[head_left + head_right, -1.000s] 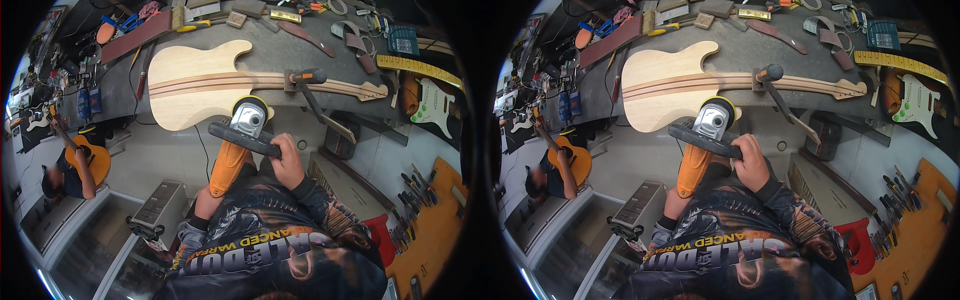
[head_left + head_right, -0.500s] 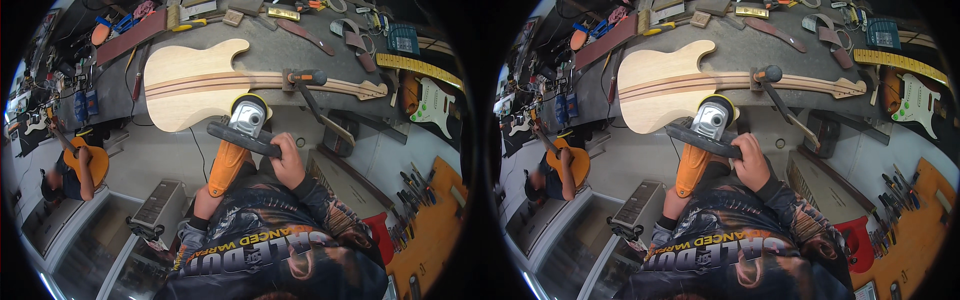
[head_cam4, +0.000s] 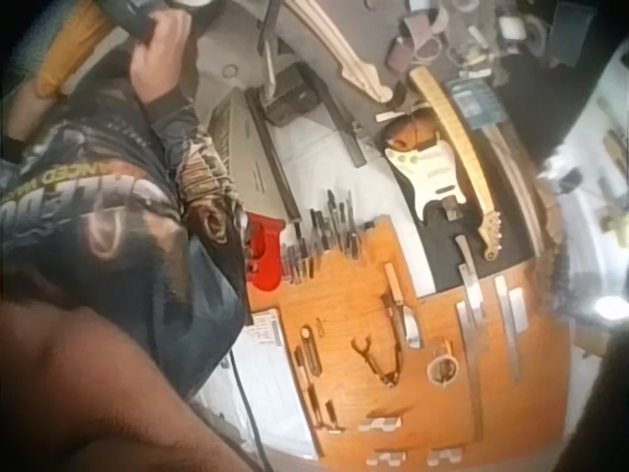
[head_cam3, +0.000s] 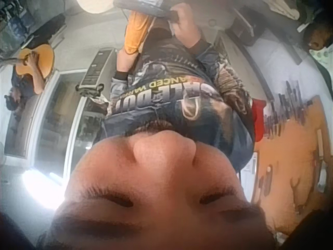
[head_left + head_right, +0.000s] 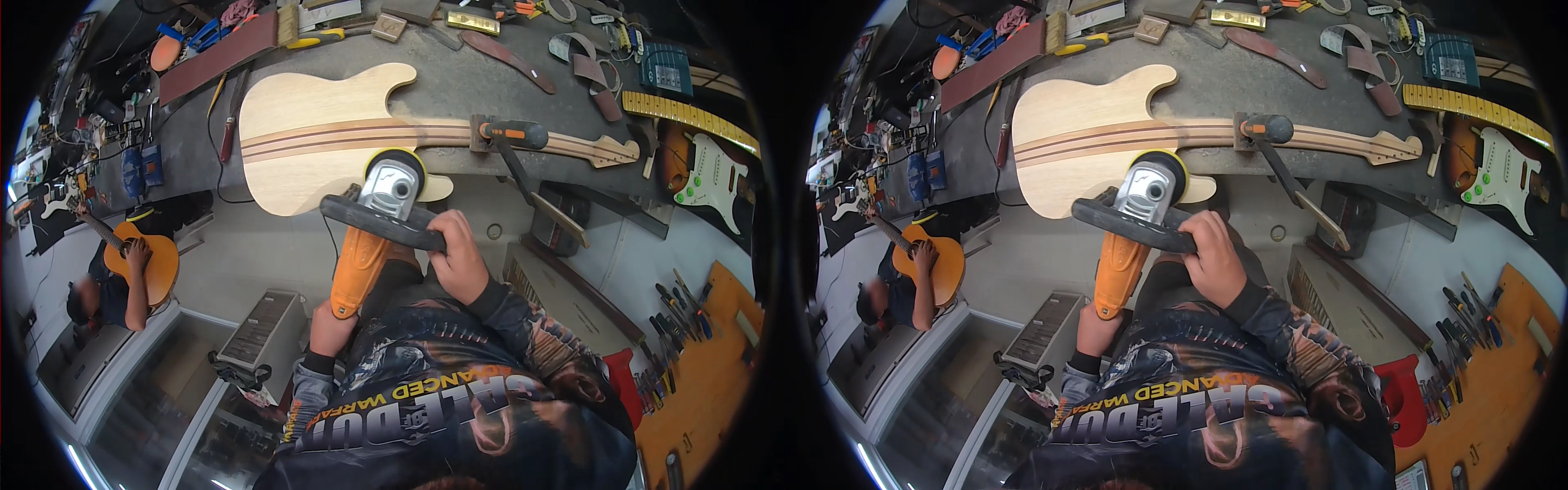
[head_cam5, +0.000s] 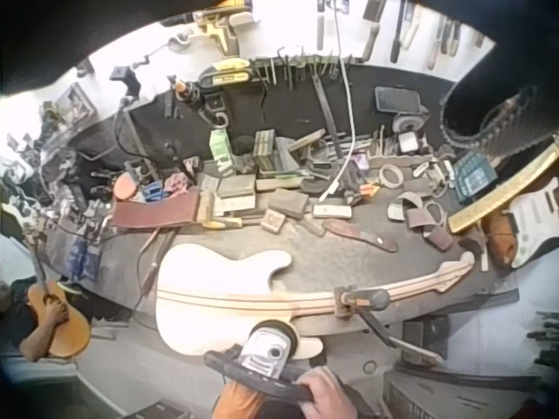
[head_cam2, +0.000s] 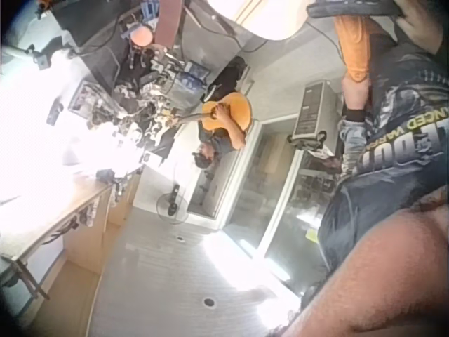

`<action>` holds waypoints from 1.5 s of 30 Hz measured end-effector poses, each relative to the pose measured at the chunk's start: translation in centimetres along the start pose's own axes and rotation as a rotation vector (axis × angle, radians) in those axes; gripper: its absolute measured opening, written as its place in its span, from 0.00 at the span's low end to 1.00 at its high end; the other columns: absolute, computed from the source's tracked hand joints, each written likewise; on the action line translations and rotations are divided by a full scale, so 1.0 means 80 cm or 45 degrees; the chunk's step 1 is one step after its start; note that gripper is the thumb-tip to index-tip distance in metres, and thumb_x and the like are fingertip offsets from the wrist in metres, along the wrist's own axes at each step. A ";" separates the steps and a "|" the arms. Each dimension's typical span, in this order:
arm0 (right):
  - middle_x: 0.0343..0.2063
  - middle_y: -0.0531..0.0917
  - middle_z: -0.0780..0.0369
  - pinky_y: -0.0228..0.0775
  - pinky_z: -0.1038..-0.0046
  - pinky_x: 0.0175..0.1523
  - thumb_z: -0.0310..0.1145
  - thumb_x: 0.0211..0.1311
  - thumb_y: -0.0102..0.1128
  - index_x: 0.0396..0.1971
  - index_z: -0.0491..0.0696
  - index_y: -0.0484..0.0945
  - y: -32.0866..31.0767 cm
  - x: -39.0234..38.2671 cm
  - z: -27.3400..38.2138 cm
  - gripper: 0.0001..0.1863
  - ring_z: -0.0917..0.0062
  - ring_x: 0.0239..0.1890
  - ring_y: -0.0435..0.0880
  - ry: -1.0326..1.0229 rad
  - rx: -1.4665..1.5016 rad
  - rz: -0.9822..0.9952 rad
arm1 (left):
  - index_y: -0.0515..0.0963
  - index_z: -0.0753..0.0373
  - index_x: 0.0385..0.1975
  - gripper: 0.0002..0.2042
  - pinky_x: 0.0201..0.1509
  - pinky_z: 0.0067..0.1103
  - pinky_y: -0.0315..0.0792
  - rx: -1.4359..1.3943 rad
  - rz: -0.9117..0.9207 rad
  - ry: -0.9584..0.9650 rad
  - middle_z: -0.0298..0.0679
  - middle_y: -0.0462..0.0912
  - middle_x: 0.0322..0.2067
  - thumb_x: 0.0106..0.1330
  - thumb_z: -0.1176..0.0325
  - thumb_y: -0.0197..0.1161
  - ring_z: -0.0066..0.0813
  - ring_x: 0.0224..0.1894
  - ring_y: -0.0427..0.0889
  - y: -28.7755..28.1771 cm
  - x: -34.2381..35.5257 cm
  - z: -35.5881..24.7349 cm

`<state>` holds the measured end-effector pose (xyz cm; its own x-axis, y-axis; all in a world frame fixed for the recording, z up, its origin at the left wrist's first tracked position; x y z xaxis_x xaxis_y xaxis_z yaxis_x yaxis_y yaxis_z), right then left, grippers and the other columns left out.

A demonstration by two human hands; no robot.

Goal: The person sands the back of an electric guitar body using a power sander, moving it across the wood surface and then wiping the surface by hand.

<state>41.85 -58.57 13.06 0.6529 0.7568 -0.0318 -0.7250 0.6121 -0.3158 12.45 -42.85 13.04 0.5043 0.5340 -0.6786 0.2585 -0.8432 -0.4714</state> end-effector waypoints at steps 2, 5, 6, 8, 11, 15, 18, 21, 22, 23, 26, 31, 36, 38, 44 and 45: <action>0.47 0.77 0.49 0.72 0.52 0.63 0.15 0.56 0.64 0.53 0.42 0.75 0.009 0.019 0.002 0.23 0.46 0.55 0.77 -0.016 0.028 0.014 | 0.87 0.71 0.45 0.14 0.49 0.35 0.84 0.023 -0.052 -0.027 0.53 0.94 0.37 0.64 0.70 0.74 0.48 0.44 0.96 -0.008 0.005 0.001; 0.48 0.77 0.50 0.72 0.53 0.63 0.17 0.58 0.65 0.53 0.42 0.75 0.016 0.032 0.006 0.22 0.47 0.55 0.77 -0.013 0.036 0.015 | 0.87 0.72 0.45 0.14 0.49 0.35 0.84 -0.034 -0.077 -0.009 0.53 0.94 0.37 0.64 0.70 0.74 0.48 0.44 0.96 -0.016 0.015 0.004; 0.48 0.78 0.50 0.72 0.53 0.63 0.17 0.58 0.66 0.53 0.42 0.75 0.017 0.033 0.006 0.22 0.47 0.55 0.77 -0.006 0.033 0.013 | 0.87 0.72 0.45 0.14 0.49 0.35 0.84 -0.035 -0.074 -0.009 0.53 0.94 0.37 0.64 0.70 0.74 0.48 0.44 0.96 -0.016 0.015 0.005; 0.47 0.78 0.50 0.72 0.53 0.63 0.17 0.58 0.66 0.53 0.42 0.75 0.011 0.025 0.004 0.22 0.47 0.55 0.77 -0.002 0.012 0.029 | 0.87 0.71 0.46 0.14 0.50 0.35 0.85 0.001 -0.025 -0.022 0.53 0.94 0.38 0.64 0.70 0.75 0.49 0.45 0.96 -0.016 0.015 0.004; 0.47 0.78 0.50 0.72 0.53 0.63 0.16 0.56 0.67 0.52 0.42 0.75 -0.003 -0.005 0.001 0.23 0.47 0.54 0.78 0.019 -0.035 0.044 | 0.88 0.70 0.46 0.14 0.50 0.36 0.85 0.032 0.038 -0.037 0.54 0.94 0.38 0.64 0.70 0.75 0.51 0.46 0.96 -0.004 0.006 0.012; 0.46 0.78 0.49 0.72 0.53 0.63 0.15 0.52 0.68 0.51 0.42 0.74 -0.008 -0.033 0.001 0.24 0.46 0.52 0.78 0.049 -0.046 0.018 | 0.88 0.69 0.46 0.13 0.49 0.36 0.85 0.104 0.071 0.009 0.55 0.94 0.39 0.64 0.70 0.75 0.52 0.46 0.96 0.000 -0.003 0.015; 0.47 0.78 0.49 0.71 0.53 0.63 0.15 0.53 0.66 0.52 0.42 0.74 -0.002 -0.016 0.006 0.24 0.46 0.53 0.77 0.041 -0.044 0.035 | 0.88 0.70 0.45 0.13 0.49 0.35 0.85 0.038 0.056 0.004 0.54 0.94 0.39 0.64 0.70 0.75 0.51 0.46 0.96 -0.004 0.000 0.017; 0.47 0.77 0.50 0.71 0.53 0.63 0.16 0.55 0.65 0.53 0.42 0.74 0.015 0.019 0.006 0.24 0.46 0.54 0.77 0.019 -0.013 0.060 | 0.87 0.71 0.46 0.13 0.50 0.35 0.85 -0.018 0.027 -0.049 0.53 0.94 0.39 0.64 0.71 0.74 0.49 0.46 0.96 -0.016 0.010 0.013; 0.48 0.77 0.50 0.71 0.53 0.63 0.16 0.56 0.64 0.53 0.43 0.74 0.019 0.029 0.006 0.23 0.46 0.55 0.77 0.010 0.019 0.069 | 0.87 0.71 0.46 0.14 0.49 0.34 0.85 -0.032 -0.006 -0.045 0.53 0.95 0.39 0.64 0.71 0.74 0.49 0.46 0.96 -0.021 0.013 0.011; 0.48 0.77 0.50 0.71 0.52 0.64 0.16 0.57 0.64 0.54 0.43 0.75 0.022 0.038 0.006 0.23 0.47 0.55 0.77 -0.009 0.018 0.052 | 0.87 0.72 0.47 0.14 0.49 0.34 0.85 -0.046 -0.039 -0.041 0.52 0.95 0.38 0.64 0.71 0.74 0.48 0.46 0.96 -0.024 0.017 0.008; 0.48 0.77 0.50 0.71 0.52 0.64 0.16 0.58 0.64 0.54 0.43 0.75 0.019 0.052 0.008 0.22 0.47 0.56 0.77 -0.017 0.038 0.023 | 0.87 0.71 0.47 0.16 0.47 0.34 0.84 -0.014 -0.016 -0.053 0.51 0.94 0.38 0.64 0.68 0.75 0.40 0.41 0.95 -0.026 0.026 0.002; 0.48 0.78 0.49 0.71 0.52 0.63 0.16 0.58 0.64 0.53 0.42 0.75 -0.003 0.019 0.003 0.21 0.46 0.55 0.77 0.051 -0.020 0.020 | 0.87 0.71 0.48 0.15 0.50 0.35 0.85 0.017 0.045 -0.026 0.54 0.95 0.41 0.65 0.71 0.74 0.50 0.48 0.96 -0.013 0.020 -0.005; 0.46 0.78 0.49 0.72 0.53 0.62 0.15 0.55 0.64 0.50 0.42 0.74 -0.021 -0.053 -0.002 0.21 0.46 0.53 0.78 0.156 -0.043 -0.029 | 0.88 0.67 0.50 0.16 0.51 0.37 0.85 0.075 0.119 0.028 0.56 0.94 0.42 0.65 0.68 0.77 0.55 0.49 0.95 -0.001 0.006 -0.003; 0.46 0.78 0.49 0.72 0.53 0.62 0.15 0.55 0.64 0.50 0.42 0.74 -0.023 -0.058 -0.002 0.22 0.46 0.53 0.78 0.173 -0.045 -0.045 | 0.89 0.65 0.51 0.17 0.52 0.38 0.85 0.154 0.162 0.047 0.56 0.93 0.43 0.65 0.66 0.78 0.57 0.50 0.93 0.001 0.005 -0.001; 0.47 0.78 0.49 0.71 0.55 0.64 0.14 0.56 0.63 0.53 0.43 0.74 0.008 0.007 0.006 0.23 0.48 0.54 0.78 0.092 -0.063 -0.003 | 0.88 0.67 0.49 0.16 0.51 0.38 0.85 0.049 0.052 -0.016 0.56 0.93 0.41 0.64 0.68 0.76 0.55 0.48 0.95 -0.017 0.012 0.006; 0.48 0.78 0.48 0.71 0.51 0.63 0.15 0.54 0.63 0.53 0.43 0.75 0.021 0.023 0.008 0.24 0.45 0.54 0.78 0.062 -0.048 0.023 | 0.88 0.67 0.49 0.16 0.51 0.38 0.85 0.045 0.047 -0.016 0.56 0.93 0.41 0.64 0.68 0.76 0.55 0.48 0.95 -0.023 0.013 0.007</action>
Point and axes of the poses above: each hand's wrist, its own x-axis towards the middle knuckle, its own y-axis out of the palm, z = x × y, the point moved 3 cm from there along x, towards the middle knuckle
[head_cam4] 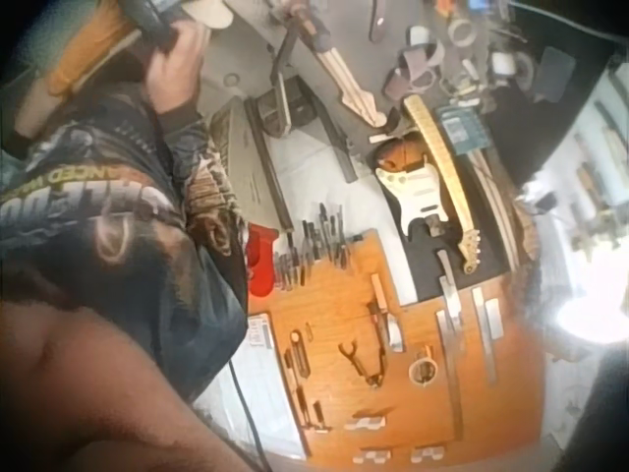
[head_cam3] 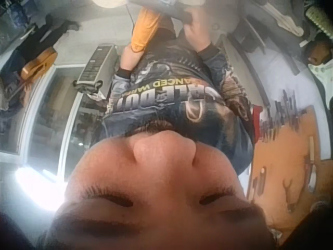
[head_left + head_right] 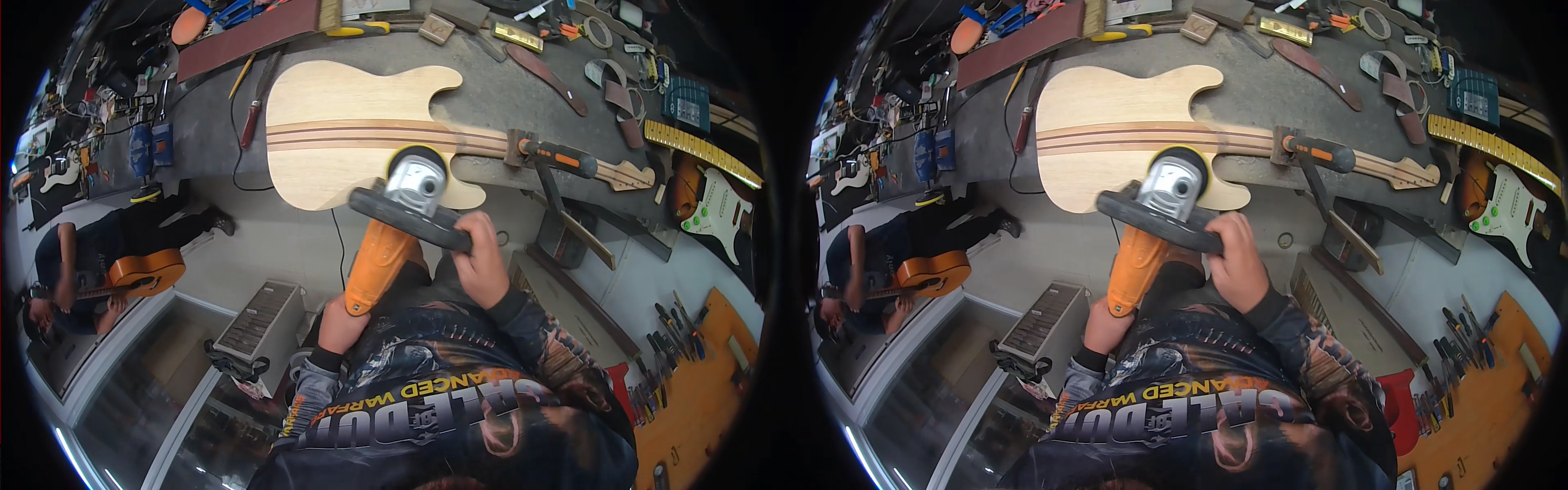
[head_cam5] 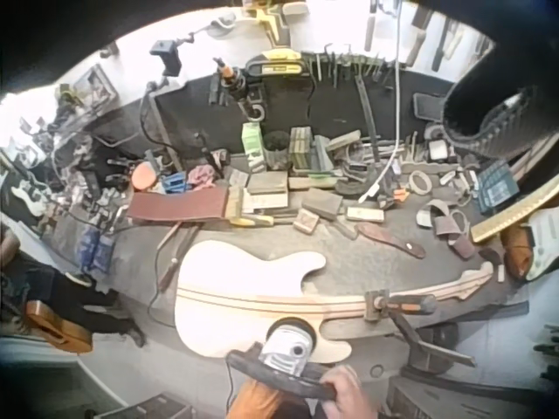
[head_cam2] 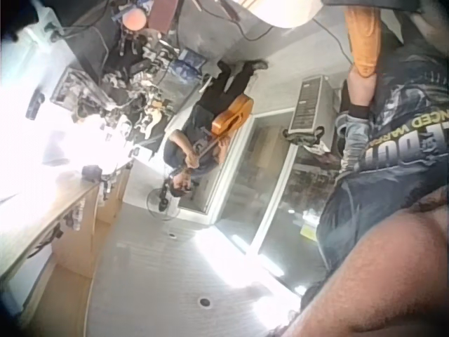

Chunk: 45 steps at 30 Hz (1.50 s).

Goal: The person sands the back of an electric guitar body using a power sander, moving it across the wood surface and then wiping the surface by hand.

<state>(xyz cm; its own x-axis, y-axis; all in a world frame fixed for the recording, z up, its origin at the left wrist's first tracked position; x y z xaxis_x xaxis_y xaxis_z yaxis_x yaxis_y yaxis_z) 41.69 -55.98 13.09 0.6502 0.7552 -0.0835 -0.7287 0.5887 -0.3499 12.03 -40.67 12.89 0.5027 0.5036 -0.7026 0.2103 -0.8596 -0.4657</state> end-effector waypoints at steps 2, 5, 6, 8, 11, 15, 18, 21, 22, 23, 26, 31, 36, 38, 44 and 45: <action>0.47 0.77 0.48 0.71 0.50 0.64 0.15 0.54 0.63 0.53 0.43 0.75 0.028 0.034 0.012 0.24 0.45 0.55 0.77 -0.078 0.007 0.045 | 0.88 0.70 0.48 0.15 0.52 0.37 0.85 -0.117 -0.068 -0.091 0.54 0.94 0.40 0.65 0.69 0.74 0.51 0.48 0.96 -0.017 -0.001 0.008; 0.47 0.77 0.48 0.70 0.49 0.65 0.15 0.54 0.63 0.53 0.43 0.76 0.079 0.081 0.036 0.24 0.44 0.56 0.77 -0.233 0.051 0.133 | 0.86 0.70 0.36 0.09 0.31 0.27 0.78 -0.288 -0.206 -0.143 0.41 0.89 0.25 0.66 0.69 0.74 0.31 0.26 0.89 -0.027 -0.002 0.055; 0.47 0.77 0.49 0.71 0.50 0.65 0.15 0.55 0.63 0.53 0.43 0.76 0.099 0.093 0.041 0.24 0.45 0.56 0.77 -0.274 0.047 0.136 | 0.86 0.70 0.36 0.09 0.31 0.27 0.78 -0.289 -0.206 -0.140 0.41 0.89 0.25 0.66 0.69 0.74 0.31 0.26 0.89 -0.032 -0.005 0.061; 0.47 0.77 0.50 0.71 0.50 0.63 0.15 0.55 0.64 0.53 0.43 0.76 0.137 0.115 0.049 0.23 0.46 0.55 0.77 -0.345 0.068 0.171 | 0.86 0.69 0.37 0.08 0.31 0.28 0.78 -0.401 -0.196 -0.464 0.39 0.88 0.24 0.69 0.70 0.73 0.31 0.25 0.89 -0.045 -0.012 0.060; 0.47 0.78 0.50 0.72 0.50 0.63 0.16 0.56 0.65 0.53 0.43 0.77 0.190 0.140 0.068 0.23 0.47 0.54 0.78 -0.416 0.099 0.239 | 0.84 0.67 0.34 0.06 0.25 0.23 0.71 -0.578 -0.342 -0.355 0.33 0.82 0.19 0.69 0.71 0.72 0.22 0.19 0.81 -0.050 -0.017 0.093; 0.47 0.79 0.51 0.72 0.51 0.63 0.17 0.55 0.66 0.52 0.43 0.77 0.213 0.149 0.076 0.22 0.49 0.54 0.78 -0.457 0.068 0.266 | 0.84 0.67 0.34 0.06 0.26 0.24 0.74 -0.685 -0.373 -0.343 0.34 0.83 0.20 0.69 0.72 0.72 0.24 0.20 0.82 -0.053 -0.017 0.105; 0.47 0.78 0.51 0.72 0.51 0.63 0.17 0.55 0.66 0.53 0.43 0.77 0.193 0.143 0.071 0.23 0.48 0.54 0.78 -0.435 0.083 0.270 | 0.85 0.68 0.34 0.06 0.27 0.24 0.74 -0.626 -0.353 -0.364 0.35 0.84 0.21 0.68 0.72 0.73 0.24 0.21 0.83 -0.047 -0.017 0.101; 0.46 0.78 0.50 0.72 0.50 0.63 0.16 0.54 0.65 0.53 0.42 0.77 0.150 0.125 0.057 0.24 0.46 0.54 0.77 -0.409 0.061 0.206 | 0.85 0.69 0.35 0.07 0.27 0.25 0.74 -0.485 -0.251 -0.403 0.36 0.84 0.22 0.68 0.71 0.73 0.23 0.22 0.83 -0.037 -0.014 0.078; 0.47 0.78 0.49 0.71 0.50 0.63 0.16 0.54 0.64 0.53 0.42 0.76 0.133 0.117 0.052 0.24 0.45 0.54 0.77 -0.374 0.044 0.194 | 0.85 0.69 0.35 0.07 0.27 0.25 0.74 -0.486 -0.251 -0.401 0.36 0.84 0.22 0.68 0.71 0.73 0.23 0.22 0.83 -0.032 -0.012 0.074; 0.47 0.78 0.49 0.71 0.50 0.63 0.15 0.54 0.64 0.53 0.42 0.76 0.116 0.107 0.047 0.24 0.45 0.54 0.77 -0.340 0.029 0.187 | 0.85 0.70 0.37 0.08 0.31 0.27 0.77 -0.431 -0.208 -0.376 0.39 0.87 0.24 0.68 0.70 0.74 0.27 0.25 0.87 -0.025 -0.011 0.071; 0.48 0.78 0.49 0.71 0.50 0.64 0.16 0.54 0.64 0.52 0.43 0.75 0.065 0.071 0.033 0.24 0.46 0.56 0.77 -0.209 -0.030 0.157 | 0.86 0.71 0.39 0.10 0.35 0.30 0.80 -0.311 -0.169 -0.210 0.42 0.90 0.27 0.67 0.70 0.74 0.32 0.29 0.91 -0.011 -0.007 0.052; 0.47 0.78 0.49 0.71 0.51 0.63 0.15 0.54 0.63 0.51 0.42 0.74 0.008 0.003 0.012 0.23 0.46 0.54 0.78 -0.043 -0.060 0.069 | 0.87 0.69 0.49 0.16 0.52 0.38 0.85 -0.124 -0.079 -0.015 0.57 0.93 0.42 0.64 0.69 0.74 0.56 0.50 0.94 -0.001 -0.004 0.012; 0.45 0.75 0.50 0.71 0.59 0.61 0.10 0.53 0.60 0.49 0.43 0.72 -0.011 -0.039 -0.001 0.23 0.51 0.48 0.78 0.028 -0.077 0.023 | 0.88 0.65 0.51 0.17 0.53 0.40 0.85 -0.072 0.007 0.016 0.57 0.92 0.44 0.63 0.69 0.74 0.60 0.50 0.92 0.009 -0.012 0.004; 0.45 0.76 0.49 0.71 0.57 0.62 0.12 0.54 0.61 0.50 0.43 0.73 -0.003 -0.025 0.003 0.22 0.49 0.50 0.78 0.017 -0.058 0.049 | 0.88 0.65 0.51 0.17 0.53 0.40 0.85 -0.079 0.001 0.014 0.57 0.92 0.44 0.63 0.69 0.74 0.60 0.50 0.92 0.011 -0.014 0.009; 0.48 0.78 0.47 0.70 0.49 0.66 0.15 0.51 0.60 0.53 0.42 0.76 0.076 0.078 0.037 0.25 0.44 0.56 0.76 -0.223 -0.018 0.241 | 0.88 0.70 0.48 0.13 0.45 0.33 0.84 -0.322 -0.251 -0.013 0.48 0.94 0.36 0.65 0.73 0.73 0.43 0.40 0.96 0.010 -0.023 0.056; 0.49 0.77 0.47 0.70 0.49 0.67 0.16 0.51 0.61 0.53 0.43 0.76 0.096 0.093 0.041 0.26 0.44 0.56 0.76 -0.292 -0.012 0.252 | 0.87 0.70 0.46 0.11 0.39 0.30 0.82 -0.478 -0.245 -0.164 0.43 0.92 0.33 0.67 0.73 0.73 0.36 0.34 0.93 0.007 -0.024 0.067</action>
Point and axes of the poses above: each hand's wrist, its own x-axis towards the middle knuckle, its own y-axis out of the palm, z = x × y, the point moved 3 cm from there along x, towards the middle knuckle
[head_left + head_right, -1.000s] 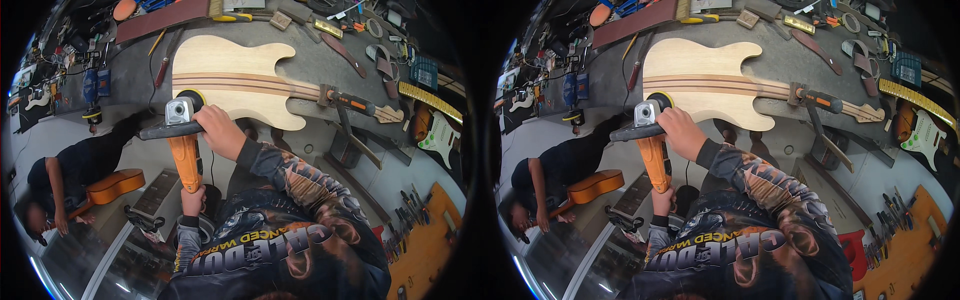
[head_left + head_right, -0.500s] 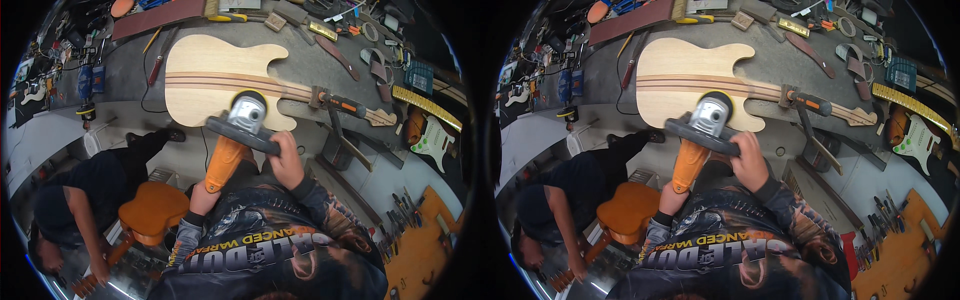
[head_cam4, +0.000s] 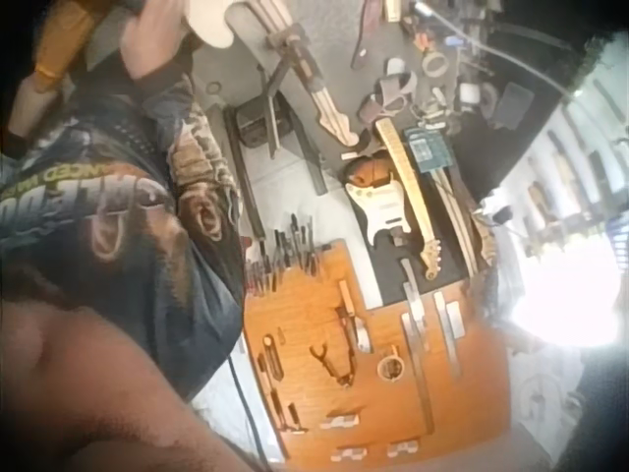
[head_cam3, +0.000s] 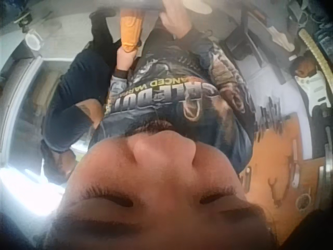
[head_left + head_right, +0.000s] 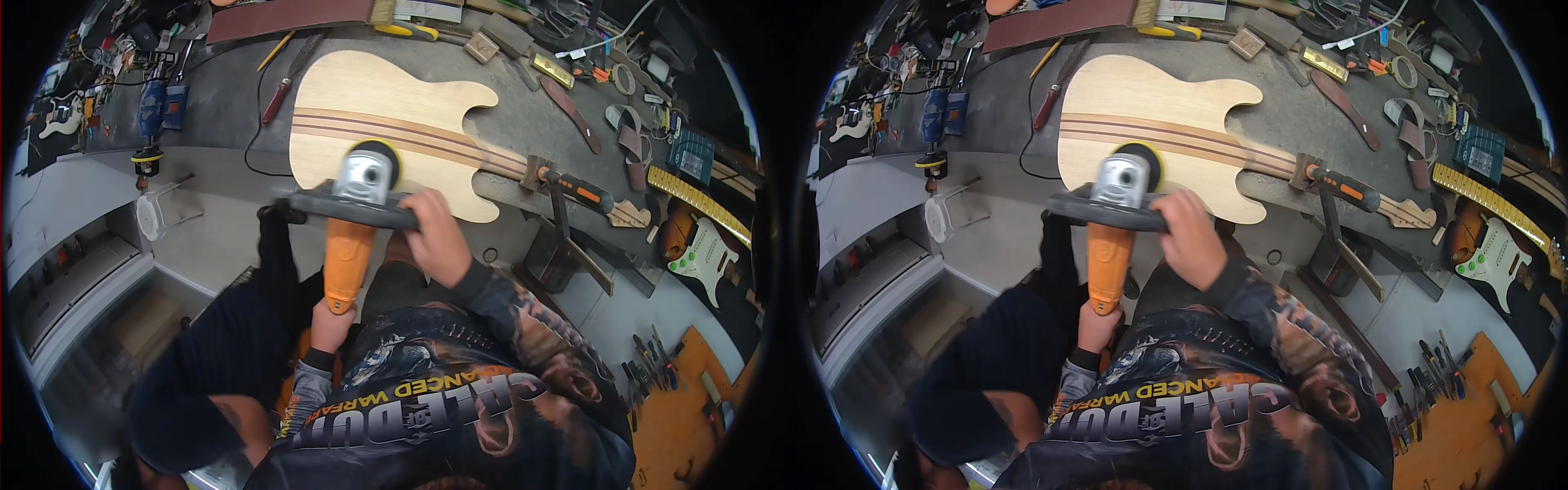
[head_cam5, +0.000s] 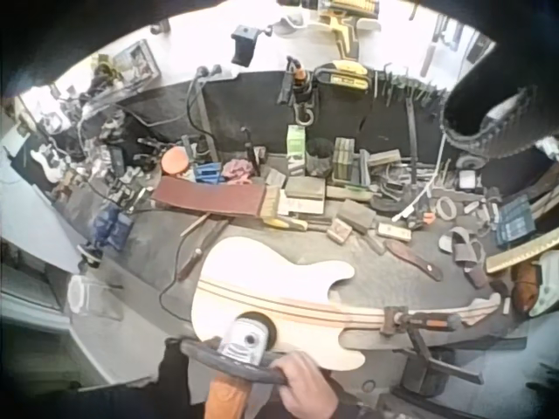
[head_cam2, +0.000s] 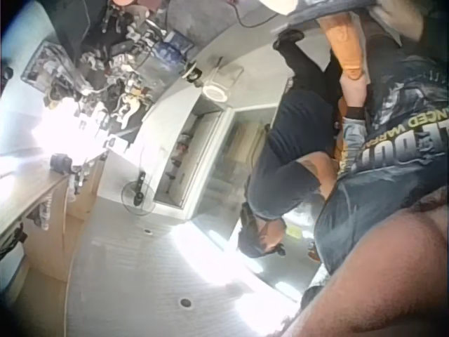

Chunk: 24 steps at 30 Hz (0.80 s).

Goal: The person sands the back of an electric guitar body using a power sander, moving it across the wood surface and then wiping the surface by hand.

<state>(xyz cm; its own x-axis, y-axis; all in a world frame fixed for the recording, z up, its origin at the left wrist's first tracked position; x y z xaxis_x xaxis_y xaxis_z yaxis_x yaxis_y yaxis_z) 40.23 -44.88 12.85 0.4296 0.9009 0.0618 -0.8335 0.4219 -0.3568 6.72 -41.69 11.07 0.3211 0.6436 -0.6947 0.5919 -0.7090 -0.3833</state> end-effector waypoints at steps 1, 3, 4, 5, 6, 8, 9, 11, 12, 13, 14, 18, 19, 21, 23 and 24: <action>0.47 0.78 0.48 0.71 0.50 0.65 0.15 0.54 0.61 0.54 0.42 0.76 0.016 0.021 0.006 0.24 0.45 0.55 0.77 -0.097 -0.008 0.010 | 0.87 0.70 0.44 0.09 0.34 0.27 0.79 -0.139 -0.020 -0.168 0.38 0.90 0.29 0.68 0.73 0.73 0.28 0.28 0.89 -0.006 0.000 0.009; 0.48 0.78 0.49 0.71 0.50 0.66 0.16 0.55 0.64 0.55 0.42 0.76 0.053 0.053 0.010 0.25 0.46 0.55 0.77 -0.154 0.064 0.092 | 0.87 0.69 0.42 0.07 0.30 0.25 0.76 -0.197 -0.094 -0.221 0.35 0.87 0.26 0.69 0.73 0.72 0.24 0.24 0.85 -0.016 -0.001 0.006; 0.48 0.78 0.50 0.71 0.50 0.65 0.17 0.56 0.66 0.55 0.42 0.77 0.074 0.068 0.014 0.24 0.46 0.55 0.77 -0.188 0.078 0.129 | 0.86 0.68 0.41 0.06 0.27 0.23 0.72 -0.255 -0.181 -0.281 0.32 0.83 0.23 0.70 0.73 0.72 0.20 0.20 0.80 -0.023 -0.006 0.007; 0.48 0.79 0.50 0.71 0.50 0.64 0.18 0.58 0.68 0.55 0.42 0.77 0.088 0.080 0.020 0.23 0.47 0.55 0.78 -0.190 0.080 0.183 | 0.85 0.66 0.37 0.04 0.26 0.22 0.72 -0.247 -0.210 -0.245 0.32 0.83 0.21 0.70 0.74 0.72 0.21 0.20 0.81 -0.029 -0.006 0.013; 0.48 0.79 0.50 0.71 0.50 0.64 0.18 0.58 0.68 0.55 0.42 0.77 0.100 0.089 0.024 0.23 0.47 0.55 0.78 -0.184 0.080 0.179 | 0.85 0.66 0.37 0.04 0.26 0.22 0.72 -0.242 -0.204 -0.247 0.32 0.83 0.21 0.70 0.74 0.72 0.21 0.20 0.81 -0.033 -0.005 0.020; 0.48 0.79 0.51 0.72 0.50 0.63 0.18 0.58 0.67 0.54 0.43 0.77 0.119 0.098 0.029 0.22 0.47 0.55 0.78 -0.244 0.073 0.182 | 0.83 0.66 0.34 0.04 0.26 0.22 0.73 -0.347 -0.253 -0.254 0.32 0.82 0.21 0.70 0.74 0.72 0.22 0.20 0.82 -0.038 -0.007 0.021; 0.48 0.79 0.51 0.72 0.50 0.63 0.18 0.58 0.67 0.54 0.43 0.77 0.117 0.096 0.026 0.22 0.47 0.55 0.78 -0.239 0.071 0.177 | 0.82 0.65 0.33 0.04 0.26 0.22 0.73 -0.362 -0.265 -0.258 0.32 0.82 0.21 0.69 0.74 0.72 0.23 0.20 0.82 -0.037 -0.007 0.022; 0.48 0.79 0.51 0.72 0.51 0.64 0.18 0.57 0.67 0.54 0.43 0.77 0.114 0.094 0.023 0.23 0.47 0.55 0.78 -0.225 0.058 0.185 | 0.82 0.65 0.33 0.05 0.26 0.22 0.73 -0.339 -0.256 -0.263 0.33 0.82 0.21 0.69 0.74 0.72 0.23 0.20 0.82 -0.034 -0.006 0.017; 0.48 0.79 0.51 0.72 0.51 0.64 0.18 0.57 0.67 0.54 0.43 0.77 0.107 0.089 0.019 0.23 0.47 0.55 0.78 -0.220 0.056 0.180 | 0.82 0.65 0.32 0.05 0.26 0.23 0.73 -0.317 -0.243 -0.265 0.33 0.82 0.21 0.70 0.73 0.72 0.23 0.20 0.82 -0.032 -0.004 0.015; 0.48 0.79 0.50 0.72 0.51 0.64 0.17 0.57 0.66 0.54 0.43 0.77 0.096 0.081 0.018 0.23 0.47 0.55 0.78 -0.208 0.067 0.165 | 0.82 0.65 0.32 0.05 0.26 0.23 0.73 -0.319 -0.255 -0.270 0.33 0.82 0.21 0.70 0.73 0.72 0.23 0.20 0.82 -0.032 -0.008 0.015; 0.48 0.79 0.50 0.72 0.51 0.64 0.17 0.56 0.66 0.54 0.43 0.76 0.081 0.072 0.016 0.24 0.47 0.55 0.78 -0.191 0.070 0.141 | 0.83 0.66 0.33 0.05 0.26 0.23 0.73 -0.238 -0.209 -0.272 0.34 0.83 0.21 0.69 0.73 0.72 0.23 0.20 0.82 -0.029 -0.007 0.013; 0.48 0.78 0.50 0.72 0.50 0.64 0.17 0.53 0.66 0.52 0.44 0.76 0.014 0.015 0.002 0.24 0.46 0.56 0.78 -0.060 -0.012 0.020 | 0.86 0.71 0.39 0.09 0.33 0.29 0.79 0.010 -0.045 -0.212 0.41 0.89 0.26 0.67 0.71 0.74 0.32 0.26 0.89 -0.009 0.002 -0.009; 0.49 0.78 0.50 0.72 0.50 0.64 0.16 0.53 0.66 0.52 0.43 0.76 0.000 -0.001 0.001 0.24 0.46 0.56 0.78 -0.010 -0.010 0.009 | 0.87 0.72 0.44 0.13 0.43 0.33 0.83 0.143 -0.026 -0.126 0.49 0.93 0.33 0.66 0.70 0.75 0.44 0.38 0.95 -0.008 0.004 0.006; 0.48 0.78 0.49 0.71 0.50 0.64 0.15 0.53 0.65 0.51 0.43 0.75 -0.032 -0.039 0.000 0.24 0.45 0.55 0.77 0.113 -0.025 -0.014 | 0.87 0.72 0.45 0.13 0.44 0.33 0.83 0.214 0.012 0.038 0.49 0.94 0.35 0.66 0.70 0.75 0.44 0.39 0.95 0.005 0.005 -0.010; 0.48 0.78 0.49 0.71 0.50 0.63 0.15 0.53 0.65 0.51 0.43 0.75 -0.056 -0.078 0.002 0.24 0.45 0.55 0.77 0.184 -0.031 -0.024 | 0.87 0.71 0.48 0.15 0.53 0.36 0.84 0.342 0.119 0.112 0.53 0.95 0.43 0.65 0.69 0.75 0.51 0.49 0.95 0.014 0.003 -0.029; 0.48 0.77 0.49 0.71 0.51 0.63 0.14 0.53 0.64 0.51 0.42 0.75 -0.064 -0.098 -0.001 0.23 0.45 0.54 0.77 0.242 -0.021 -0.082 | 0.87 0.71 0.48 0.15 0.53 0.36 0.84 0.345 0.123 0.109 0.53 0.95 0.43 0.65 0.69 0.75 0.51 0.49 0.95 0.017 0.003 -0.033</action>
Point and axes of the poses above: each hand's wrist, its own x-axis towards the middle knuckle, its own y-axis out of the palm, z = x × y, the point moved 3 cm from there along x, towards the middle knuckle
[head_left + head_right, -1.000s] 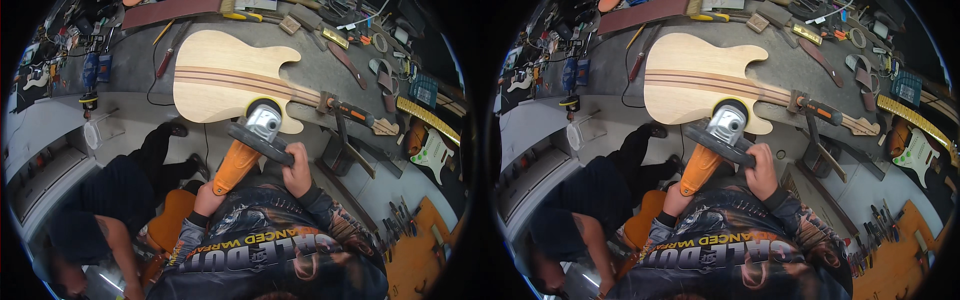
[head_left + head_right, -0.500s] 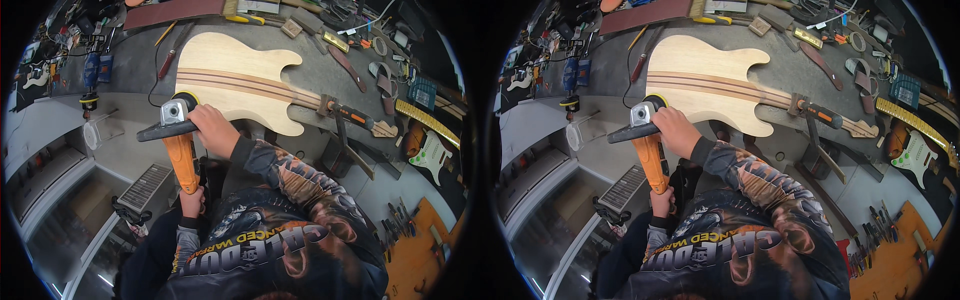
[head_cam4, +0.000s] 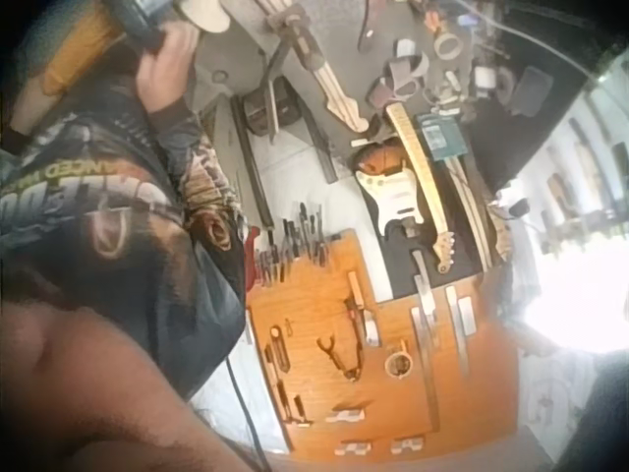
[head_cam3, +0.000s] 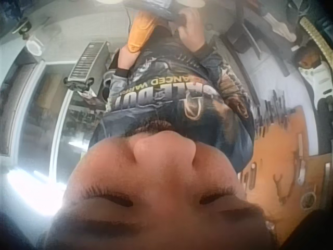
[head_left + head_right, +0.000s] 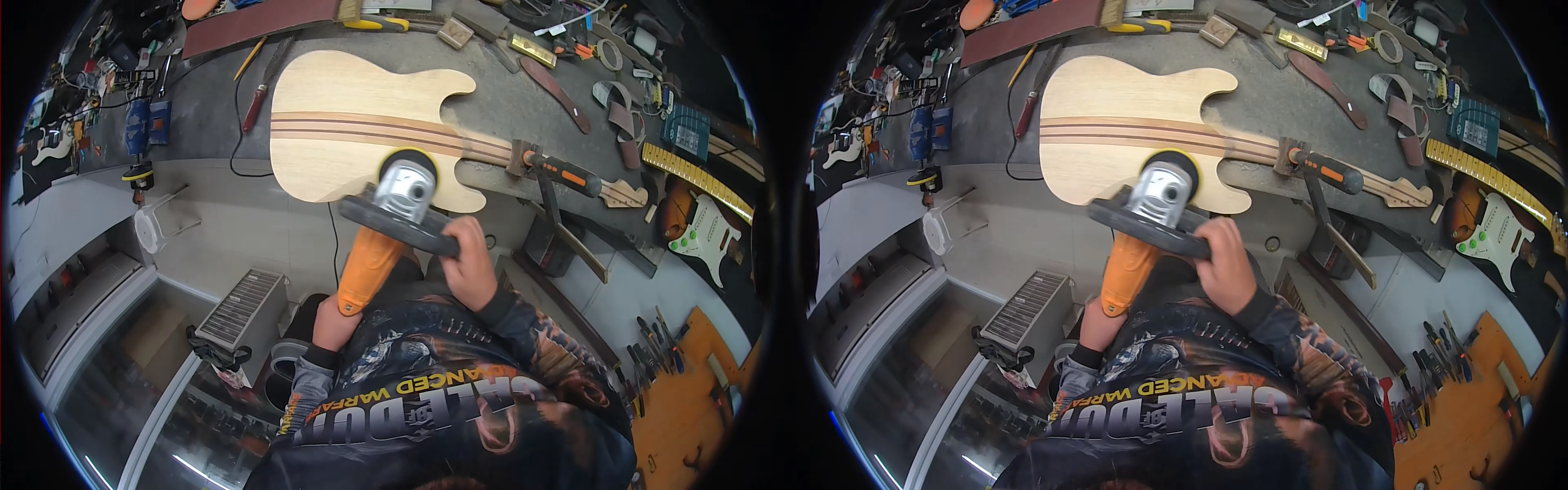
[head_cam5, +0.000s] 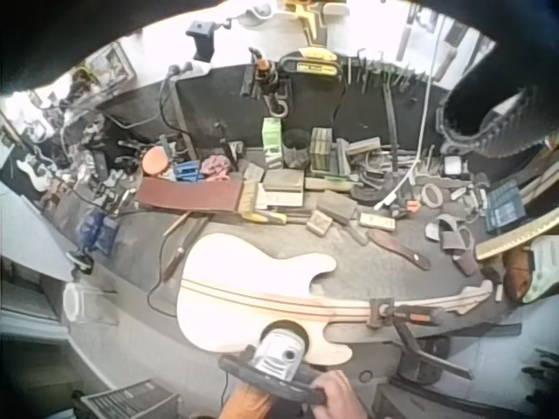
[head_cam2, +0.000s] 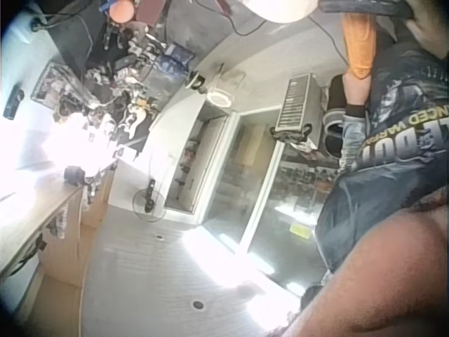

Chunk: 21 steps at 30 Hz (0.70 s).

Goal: The person sands the back of an electric guitar body using a power sander, moving it across the wood surface and then wiping the surface by hand.

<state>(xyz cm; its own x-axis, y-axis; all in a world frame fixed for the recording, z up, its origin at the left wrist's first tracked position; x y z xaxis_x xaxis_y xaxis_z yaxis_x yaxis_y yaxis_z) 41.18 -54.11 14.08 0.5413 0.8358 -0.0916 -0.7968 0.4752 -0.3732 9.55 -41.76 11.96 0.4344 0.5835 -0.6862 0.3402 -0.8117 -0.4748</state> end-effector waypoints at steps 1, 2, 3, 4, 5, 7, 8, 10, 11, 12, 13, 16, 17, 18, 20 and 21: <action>0.47 0.77 0.48 0.71 0.52 0.63 0.14 0.53 0.63 0.51 0.42 0.75 -0.008 -0.016 -0.006 0.23 0.45 0.53 0.77 0.058 0.015 -0.058 | 0.88 0.70 0.48 0.15 0.52 0.37 0.84 0.035 0.024 0.043 0.55 0.94 0.41 0.63 0.70 0.76 0.54 0.49 0.95 0.004 -0.001 -0.006; 0.47 0.77 0.48 0.71 0.52 0.63 0.14 0.53 0.63 0.51 0.42 0.75 -0.011 -0.027 -0.009 0.23 0.45 0.53 0.77 0.060 0.015 -0.057 | 0.88 0.69 0.47 0.15 0.51 0.38 0.84 0.065 0.046 0.086 0.57 0.93 0.40 0.60 0.71 0.76 0.58 0.48 0.94 0.006 -0.001 -0.009; 0.47 0.77 0.49 0.71 0.52 0.62 0.14 0.53 0.63 0.50 0.42 0.74 -0.014 -0.037 -0.011 0.23 0.46 0.53 0.77 0.060 0.009 -0.062 | 0.88 0.69 0.47 0.15 0.51 0.38 0.84 0.065 0.044 0.082 0.57 0.93 0.40 0.60 0.71 0.76 0.58 0.48 0.94 0.005 -0.002 -0.011; 0.46 0.78 0.49 0.71 0.53 0.62 0.14 0.53 0.62 0.50 0.42 0.74 -0.015 -0.042 -0.010 0.22 0.46 0.52 0.77 0.063 0.003 -0.071 | 0.88 0.68 0.47 0.15 0.50 0.38 0.84 0.073 0.054 0.076 0.57 0.93 0.40 0.60 0.71 0.75 0.58 0.48 0.94 0.006 -0.004 -0.011; 0.46 0.77 0.48 0.71 0.52 0.62 0.14 0.53 0.63 0.51 0.42 0.74 -0.013 -0.043 -0.010 0.23 0.45 0.52 0.77 0.059 -0.004 -0.045 | 0.88 0.67 0.47 0.16 0.50 0.38 0.84 0.080 0.062 0.068 0.57 0.92 0.40 0.60 0.71 0.75 0.58 0.48 0.93 0.006 -0.006 -0.010; 0.47 0.77 0.48 0.71 0.52 0.62 0.14 0.53 0.63 0.51 0.42 0.74 -0.001 -0.030 -0.008 0.23 0.45 0.52 0.77 0.006 0.009 -0.015 | 0.88 0.68 0.48 0.15 0.50 0.37 0.84 0.035 0.052 0.038 0.56 0.93 0.40 0.61 0.71 0.75 0.57 0.48 0.94 0.002 -0.012 0.003; 0.47 0.77 0.48 0.71 0.52 0.62 0.15 0.53 0.64 0.52 0.43 0.74 0.009 -0.017 -0.004 0.24 0.45 0.53 0.77 -0.047 0.019 0.009 | 0.88 0.69 0.48 0.15 0.51 0.37 0.84 -0.011 0.044 0.014 0.55 0.93 0.40 0.62 0.71 0.75 0.55 0.48 0.95 0.002 -0.014 0.012; 0.48 0.77 0.48 0.71 0.50 0.63 0.15 0.53 0.64 0.52 0.43 0.75 0.034 0.018 0.006 0.24 0.45 0.54 0.77 -0.096 0.018 0.019 | 0.87 0.70 0.46 0.14 0.47 0.35 0.84 -0.099 -0.058 0.009 0.51 0.93 0.36 0.63 0.71 0.75 0.50 0.43 0.95 0.005 -0.018 0.030; 0.47 0.78 0.49 0.71 0.50 0.63 0.16 0.53 0.64 0.52 0.44 0.75 0.051 0.039 0.012 0.24 0.45 0.54 0.77 -0.175 0.032 0.035 | 0.87 0.71 0.43 0.12 0.43 0.34 0.84 -0.186 -0.153 0.007 0.48 0.93 0.33 0.64 0.71 0.75 0.45 0.38 0.95 0.003 -0.020 0.037; 0.47 0.78 0.49 0.71 0.50 0.63 0.17 0.53 0.64 0.52 0.44 0.76 0.065 0.057 0.018 0.23 0.45 0.55 0.77 -0.250 0.041 0.044 | 0.87 0.71 0.43 0.12 0.43 0.34 0.84 -0.188 -0.151 0.012 0.48 0.93 0.33 0.64 0.71 0.75 0.45 0.38 0.95 -0.002 -0.021 0.039; 0.47 0.78 0.49 0.71 0.50 0.64 0.16 0.53 0.63 0.53 0.43 0.75 0.082 0.073 0.024 0.24 0.45 0.54 0.77 -0.283 0.045 0.072 | 0.86 0.70 0.40 0.10 0.39 0.31 0.82 -0.260 -0.135 -0.169 0.44 0.91 0.30 0.65 0.71 0.74 0.37 0.33 0.92 -0.007 -0.023 0.049; 0.47 0.78 0.50 0.71 0.49 0.64 0.17 0.56 0.64 0.54 0.43 0.76 0.135 0.112 0.043 0.23 0.46 0.54 0.77 -0.383 0.092 0.173 | 0.84 0.68 0.35 0.06 0.30 0.26 0.76 -0.438 -0.195 -0.362 0.37 0.85 0.23 0.67 0.72 0.73 0.27 0.23 0.85 -0.014 -0.033 0.057; 0.47 0.78 0.50 0.71 0.49 0.64 0.17 0.56 0.64 0.54 0.43 0.76 0.150 0.121 0.049 0.23 0.46 0.54 0.77 -0.385 0.092 0.173 | 0.83 0.66 0.33 0.05 0.26 0.24 0.72 -0.542 -0.268 -0.375 0.34 0.82 0.20 0.68 0.72 0.72 0.25 0.19 0.81 -0.016 -0.037 0.058; 0.47 0.78 0.50 0.71 0.50 0.64 0.17 0.56 0.65 0.54 0.43 0.76 0.163 0.128 0.055 0.23 0.47 0.54 0.78 -0.404 0.103 0.212 | 0.83 0.66 0.33 0.05 0.26 0.24 0.72 -0.542 -0.267 -0.373 0.34 0.82 0.20 0.68 0.72 0.72 0.25 0.19 0.81 -0.018 -0.037 0.061; 0.47 0.78 0.50 0.71 0.50 0.64 0.18 0.57 0.65 0.54 0.43 0.76 0.181 0.136 0.060 0.22 0.47 0.54 0.78 -0.424 0.120 0.257 | 0.82 0.66 0.32 0.05 0.26 0.25 0.73 -0.634 -0.311 -0.393 0.34 0.82 0.20 0.69 0.73 0.71 0.25 0.20 0.82 -0.023 -0.040 0.069; 0.47 0.79 0.50 0.71 0.50 0.64 0.18 0.58 0.66 0.54 0.43 0.76 0.185 0.139 0.061 0.22 0.47 0.55 0.78 -0.426 0.114 0.263 | 0.82 0.66 0.32 0.05 0.26 0.25 0.73 -0.632 -0.308 -0.392 0.34 0.82 0.20 0.69 0.73 0.71 0.25 0.20 0.82 -0.024 -0.040 0.072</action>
<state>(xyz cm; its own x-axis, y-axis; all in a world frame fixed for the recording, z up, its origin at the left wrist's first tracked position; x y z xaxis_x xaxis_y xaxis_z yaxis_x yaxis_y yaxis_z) 34.09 -36.48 12.01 0.2618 0.9526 0.1551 -0.9078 0.2976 -0.2955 2.70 -42.18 11.87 0.0622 0.6546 -0.7534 0.7773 -0.5053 -0.3748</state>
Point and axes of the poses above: each hand's wrist, its own x-axis towards the middle knuckle, its own y-axis out of the palm, z = x × y, the point moved 3 cm from there along x, towards the middle knuckle
